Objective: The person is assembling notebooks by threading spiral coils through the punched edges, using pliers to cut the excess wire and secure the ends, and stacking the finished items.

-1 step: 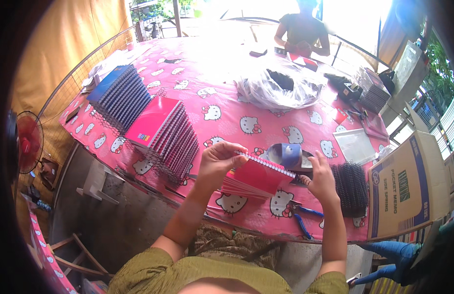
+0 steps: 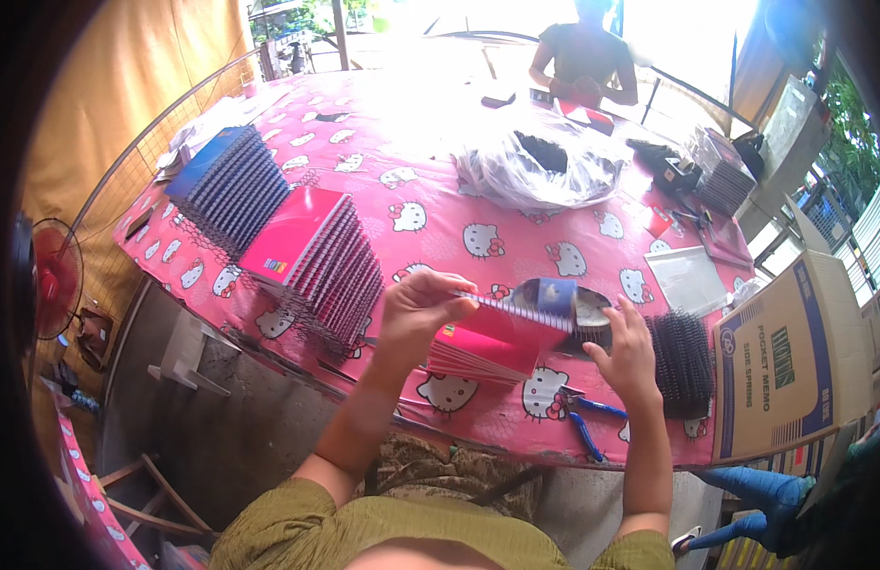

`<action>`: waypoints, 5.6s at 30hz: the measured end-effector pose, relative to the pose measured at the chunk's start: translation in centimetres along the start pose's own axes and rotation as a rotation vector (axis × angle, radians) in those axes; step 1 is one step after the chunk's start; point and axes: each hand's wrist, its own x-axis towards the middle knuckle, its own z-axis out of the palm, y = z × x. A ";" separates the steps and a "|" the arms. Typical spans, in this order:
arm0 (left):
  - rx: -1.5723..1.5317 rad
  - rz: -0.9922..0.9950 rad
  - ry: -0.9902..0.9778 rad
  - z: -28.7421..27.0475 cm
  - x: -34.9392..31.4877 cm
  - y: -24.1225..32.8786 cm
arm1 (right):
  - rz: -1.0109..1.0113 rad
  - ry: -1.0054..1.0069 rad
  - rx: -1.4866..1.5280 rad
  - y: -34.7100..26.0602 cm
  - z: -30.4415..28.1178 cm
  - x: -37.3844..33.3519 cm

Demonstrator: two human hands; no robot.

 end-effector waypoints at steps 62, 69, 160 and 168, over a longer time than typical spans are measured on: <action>0.765 0.582 0.880 -12.6 0.0 8.2 | -0.191 0.135 1.399 -29.1 8.4 22.7; 0.489 0.547 0.842 -14.0 -0.8 8.6 | 0.033 0.192 1.358 -28.1 7.7 20.2; 0.924 0.495 -0.052 2.2 -1.4 0.1 | 0.145 -0.079 1.064 -9.9 -3.5 3.1; 0.905 0.446 -0.069 2.7 -1.7 -0.5 | 0.319 -0.208 0.859 -8.1 -2.9 1.5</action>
